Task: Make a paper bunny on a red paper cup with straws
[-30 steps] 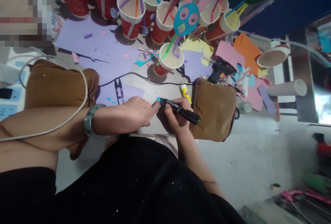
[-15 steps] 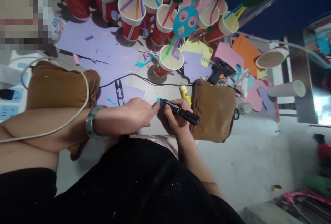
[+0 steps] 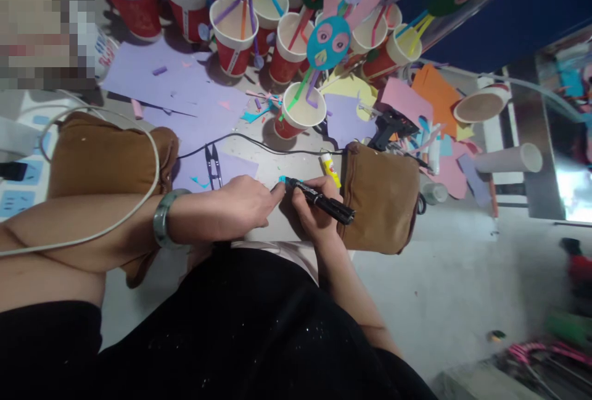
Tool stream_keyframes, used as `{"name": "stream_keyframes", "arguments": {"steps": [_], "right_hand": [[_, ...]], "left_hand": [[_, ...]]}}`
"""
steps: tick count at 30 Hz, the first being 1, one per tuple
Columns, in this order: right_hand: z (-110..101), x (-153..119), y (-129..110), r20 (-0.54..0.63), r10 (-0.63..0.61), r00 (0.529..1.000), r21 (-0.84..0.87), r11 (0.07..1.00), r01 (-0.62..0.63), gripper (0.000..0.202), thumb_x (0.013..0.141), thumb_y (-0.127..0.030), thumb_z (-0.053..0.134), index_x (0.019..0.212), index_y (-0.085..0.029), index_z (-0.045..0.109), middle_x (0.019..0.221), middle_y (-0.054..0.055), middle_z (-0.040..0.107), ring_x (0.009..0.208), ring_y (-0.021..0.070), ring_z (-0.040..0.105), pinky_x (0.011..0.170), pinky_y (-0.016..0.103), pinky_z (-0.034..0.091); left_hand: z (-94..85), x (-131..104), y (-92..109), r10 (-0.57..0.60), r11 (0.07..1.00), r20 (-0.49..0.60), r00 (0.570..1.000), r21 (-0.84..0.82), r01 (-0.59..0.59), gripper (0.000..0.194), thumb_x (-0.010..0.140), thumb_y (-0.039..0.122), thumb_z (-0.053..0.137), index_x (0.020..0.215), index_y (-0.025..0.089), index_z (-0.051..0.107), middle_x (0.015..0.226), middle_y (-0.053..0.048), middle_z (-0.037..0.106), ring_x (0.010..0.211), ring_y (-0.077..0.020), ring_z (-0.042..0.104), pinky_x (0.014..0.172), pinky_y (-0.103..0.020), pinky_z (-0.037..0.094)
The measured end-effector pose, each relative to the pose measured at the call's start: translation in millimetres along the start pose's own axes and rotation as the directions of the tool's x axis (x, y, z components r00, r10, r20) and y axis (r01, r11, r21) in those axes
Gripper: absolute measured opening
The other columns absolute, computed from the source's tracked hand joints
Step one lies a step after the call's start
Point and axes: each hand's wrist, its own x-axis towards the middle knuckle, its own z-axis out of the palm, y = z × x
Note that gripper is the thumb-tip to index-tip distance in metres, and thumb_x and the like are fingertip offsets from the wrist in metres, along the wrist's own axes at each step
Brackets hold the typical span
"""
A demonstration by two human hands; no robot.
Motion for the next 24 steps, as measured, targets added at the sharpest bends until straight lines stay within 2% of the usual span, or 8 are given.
{"name": "stream_keyframes", "arguments": {"steps": [4, 7, 14, 16, 20, 24], "right_hand": [[0.6, 0.0, -0.1, -0.006, -0.001, 1.0, 0.013, 1.0, 0.001, 0.017, 0.083, -0.035, 0.065, 0.081, -0.022, 0.056, 0.063, -0.004, 0.061, 0.054, 0.0121, 0.055, 0.053, 0.026, 0.045], [0.6, 0.8, -0.4, -0.009, -0.024, 1.0, 0.027, 0.999, 0.024, 0.015, 0.082, -0.033, 0.066, 0.081, -0.022, 0.055, 0.061, -0.005, 0.059, 0.052, 0.0112, 0.053, 0.052, 0.026, 0.044], [1.1, -0.5, 3.2, -0.012, -0.04, 0.999, 0.071, 0.997, 0.041, 0.015, 0.083, -0.03, 0.067, 0.083, -0.022, 0.055, 0.064, -0.006, 0.059, 0.053, 0.0105, 0.053, 0.052, 0.025, 0.044], [1.7, -2.9, 6.7, -0.064, -0.043, 0.997, 0.134, 0.99, 0.051, 0.016, 0.085, -0.032, 0.067, 0.086, -0.022, 0.054, 0.068, -0.005, 0.06, 0.055, 0.0115, 0.057, 0.054, 0.027, 0.046], [0.5, -10.6, 10.9, -0.267, -0.067, 0.961, 0.331, 0.931, 0.157, 0.019, 0.09, -0.035, 0.064, 0.098, -0.024, 0.052, 0.081, -0.003, 0.062, 0.068, 0.0152, 0.067, 0.065, 0.033, 0.057], [-10.3, -23.3, 7.0, -0.356, -0.17, 0.919, 0.328, 0.898, 0.293, 0.02, 0.089, -0.027, 0.064, 0.105, -0.025, 0.052, 0.08, -0.003, 0.062, 0.068, 0.0149, 0.067, 0.064, 0.033, 0.058]], "left_hand": [[13.2, 1.3, -5.6, 0.062, 0.998, -0.112, 0.992, 0.02, -0.06, 0.079, 0.094, 0.042, 0.064, 0.157, 0.007, 0.032, 0.097, -0.017, 0.075, 0.09, -0.029, 0.072, 0.069, -0.032, 0.042], [20.3, 2.3, -8.7, 0.074, 0.997, -0.143, 0.987, 0.038, -0.07, 0.08, 0.093, 0.041, 0.065, 0.156, 0.007, 0.033, 0.094, -0.015, 0.074, 0.088, -0.0288, 0.072, 0.066, -0.032, 0.041], [20.1, -0.4, -10.3, 0.113, 0.993, -0.187, 0.976, 0.044, -0.106, 0.078, 0.091, 0.043, 0.067, 0.152, 0.005, 0.036, 0.09, -0.014, 0.074, 0.086, -0.0288, 0.071, 0.065, -0.032, 0.041], [20.7, -2.2, -11.8, 0.127, 0.991, -0.22, 0.967, 0.062, -0.116, 0.074, 0.091, 0.041, 0.067, 0.149, 0.006, 0.038, 0.088, -0.013, 0.073, 0.082, -0.0285, 0.071, 0.063, -0.032, 0.039], [24.4, -4.6, -16.2, 0.21, 0.977, -0.303, 0.93, 0.099, -0.189, 0.062, 0.094, 0.038, 0.063, 0.144, 0.007, 0.042, 0.084, -0.011, 0.072, 0.077, -0.0268, 0.07, 0.06, -0.032, 0.036], [21.9, -5.4, -16.0, 0.239, 0.969, -0.328, 0.914, 0.14, -0.203, 0.061, 0.094, 0.039, 0.064, 0.141, 0.007, 0.043, 0.082, -0.01, 0.072, 0.076, -0.0261, 0.069, 0.061, -0.032, 0.036]]}}
